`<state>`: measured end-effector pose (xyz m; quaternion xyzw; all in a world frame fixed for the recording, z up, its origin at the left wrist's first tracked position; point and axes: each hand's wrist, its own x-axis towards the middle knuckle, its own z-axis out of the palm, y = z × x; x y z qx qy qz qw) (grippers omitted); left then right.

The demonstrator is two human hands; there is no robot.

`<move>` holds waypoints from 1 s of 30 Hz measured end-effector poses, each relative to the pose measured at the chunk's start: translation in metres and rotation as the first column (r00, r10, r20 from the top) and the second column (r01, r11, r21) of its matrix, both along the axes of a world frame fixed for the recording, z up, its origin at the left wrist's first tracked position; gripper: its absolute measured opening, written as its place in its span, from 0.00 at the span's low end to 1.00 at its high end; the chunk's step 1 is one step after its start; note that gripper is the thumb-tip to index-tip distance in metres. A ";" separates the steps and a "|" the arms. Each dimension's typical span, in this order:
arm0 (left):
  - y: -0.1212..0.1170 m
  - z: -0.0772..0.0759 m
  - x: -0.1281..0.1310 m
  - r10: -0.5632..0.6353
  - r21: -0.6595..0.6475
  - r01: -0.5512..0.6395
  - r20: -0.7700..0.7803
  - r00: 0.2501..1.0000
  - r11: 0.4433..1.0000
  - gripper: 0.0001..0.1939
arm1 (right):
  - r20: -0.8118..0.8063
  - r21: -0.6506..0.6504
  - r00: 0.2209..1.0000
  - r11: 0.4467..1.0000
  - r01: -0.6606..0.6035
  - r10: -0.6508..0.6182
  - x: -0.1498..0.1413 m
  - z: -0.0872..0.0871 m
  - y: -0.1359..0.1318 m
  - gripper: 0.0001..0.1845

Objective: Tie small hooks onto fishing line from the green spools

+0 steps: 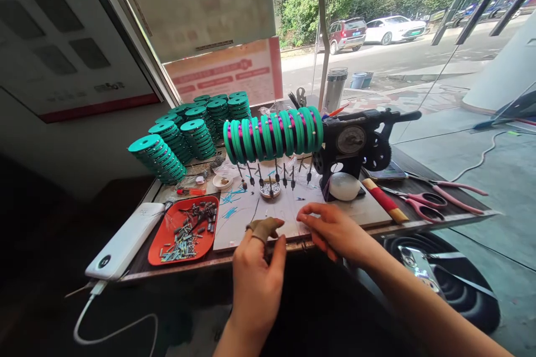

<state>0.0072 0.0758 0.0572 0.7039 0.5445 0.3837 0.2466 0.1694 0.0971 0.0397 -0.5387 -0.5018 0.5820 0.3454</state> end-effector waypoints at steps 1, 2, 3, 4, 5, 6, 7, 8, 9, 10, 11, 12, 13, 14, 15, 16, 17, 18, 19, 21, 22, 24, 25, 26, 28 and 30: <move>-0.002 0.001 0.006 -0.014 -0.069 0.018 0.055 0.998 0.997 0.10 | -0.029 -0.005 1.000 1.000 0.007 -0.007 0.000 -0.001 0.000 0.12; -0.004 0.000 0.010 -0.021 -0.125 0.034 0.102 0.995 0.992 0.11 | -0.059 -0.010 0.998 1.000 0.010 -0.010 0.000 -0.001 -0.001 0.12; -0.005 -0.001 0.014 -0.024 -0.170 0.048 0.140 0.990 0.984 0.11 | -0.091 -0.017 0.996 1.000 0.009 -0.011 -0.001 -0.002 -0.003 0.13; -0.005 -0.003 0.017 -0.025 -0.205 0.061 0.170 0.985 0.977 0.12 | -0.123 -0.026 0.992 1.000 0.008 -0.011 -0.001 -0.002 -0.006 0.13; -0.006 -0.005 0.018 -0.028 -0.233 0.074 0.196 0.980 0.970 0.12 | -0.156 -0.037 0.988 0.999 0.005 -0.011 -0.001 -0.003 -0.010 0.14; -0.007 -0.008 0.019 -0.035 -0.258 0.093 0.221 0.975 0.962 0.12 | -0.190 -0.050 0.982 0.999 0.001 -0.011 -0.001 -0.004 -0.014 0.15; -0.008 -0.010 0.019 -0.047 -0.281 0.120 0.252 0.966 0.952 0.11 | -0.225 -0.064 0.974 0.998 -0.002 -0.013 -0.002 -0.005 -0.018 0.15; -0.010 -0.012 0.019 -0.063 -0.308 0.157 0.295 0.953 0.938 0.10 | -0.261 -0.077 0.965 0.997 -0.005 -0.015 -0.002 -0.006 -0.022 0.16; -0.012 -0.014 0.019 -0.079 -0.339 0.205 0.352 0.933 0.918 0.09 | -0.296 -0.088 0.955 0.996 -0.008 -0.018 -0.003 -0.007 -0.026 0.16; -0.015 -0.016 0.018 -0.087 -0.369 0.259 0.422 0.902 0.892 0.08 | -0.329 -0.097 0.944 0.995 -0.011 -0.021 -0.003 -0.009 -0.030 0.16; -0.018 -0.017 0.018 -0.086 -0.398 0.313 0.495 0.865 0.862 0.07 | -0.360 -0.103 0.933 0.995 -0.013 -0.025 -0.004 -0.011 -0.033 0.16; -0.021 -0.018 0.018 -0.070 -0.423 0.359 0.563 0.824 0.832 0.07 | -0.387 -0.109 0.922 0.994 -0.013 -0.030 -0.004 -0.013 -0.035 0.16; -0.024 -0.019 0.017 -0.042 -0.441 0.391 0.619 0.784 0.808 0.06 | -0.411 -0.113 0.911 0.994 -0.014 -0.034 -0.005 -0.014 -0.037 0.16; -0.026 -0.020 0.018 -0.010 -0.455 0.411 0.661 0.750 0.790 0.06 | -0.432 -0.117 0.901 0.993 -0.016 -0.036 -0.006 -0.015 -0.039 0.16; -0.028 -0.021 0.018 0.018 -0.464 0.422 0.689 0.724 0.779 0.06 | -0.449 -0.121 0.893 0.992 -0.019 -0.038 -0.006 -0.016 -0.040 0.16; -0.030 -0.022 0.019 0.036 -0.468 0.429 0.708 0.706 0.773 0.06 | -0.464 -0.125 0.885 0.992 -0.025 -0.036 -0.007 -0.017 -0.041 0.15; -0.031 -0.023 0.019 0.044 -0.469 0.435 0.718 0.695 0.769 0.06 | -0.477 -0.127 0.878 0.991 -0.031 -0.034 -0.007 -0.018 -0.041 0.15; -0.031 -0.023 0.020 0.041 -0.465 0.442 0.723 0.690 0.767 0.07 | -0.487 -0.130 0.873 0.991 -0.036 -0.032 -0.008 -0.018 -0.042 0.15; -0.032 -0.023 0.020 0.029 -0.461 0.448 0.721 0.692 0.766 0.07 | -0.496 -0.129 0.868 0.991 -0.038 -0.031 -0.008 -0.018 -0.042 0.15; -0.032 -0.021 0.020 -0.002 -0.456 0.443 0.695 0.719 0.772 0.07 | -0.508 -0.125 0.861 0.992 -0.032 -0.036 -0.008 -0.018 -0.042 0.15; -0.032 -0.020 0.020 -0.010 -0.456 0.425 0.673 0.740 0.782 0.06 | -0.511 -0.122 0.859 0.992 -0.026 -0.040 -0.008 -0.018 -0.042 0.15; -0.032 -0.019 0.018 0.003 -0.458 0.361 0.622 0.783 0.812 0.06 | -0.511 -0.117 0.858 0.993 -0.017 -0.045 -0.008 -0.017 -0.042 0.15; -0.032 -0.019 0.018 0.024 -0.460 0.325 0.605 0.796 0.827 0.06 | -0.508 -0.116 0.860 0.993 -0.015 -0.046 -0.009 -0.017 -0.042 0.15; -0.031 -0.020 0.017 0.053 -0.462 0.291 0.599 0.799 0.838 0.06 | -0.505 -0.116 0.862 0.993 -0.015 -0.047 -0.009 -0.017 -0.042 0.15; -0.031 -0.022 0.016 0.101 -0.468 0.259 0.615 0.782 0.845 0.08 | -0.499 -0.116 0.866 0.993 -0.014 -0.046 -0.010 -0.016 -0.042 0.15; -0.031 -0.025 0.016 0.108 -0.465 0.277 0.645 0.756 0.841 0.09 | -0.497 -0.122 0.867 0.992 -0.016 -0.047 -0.011 -0.015 -0.042 0.15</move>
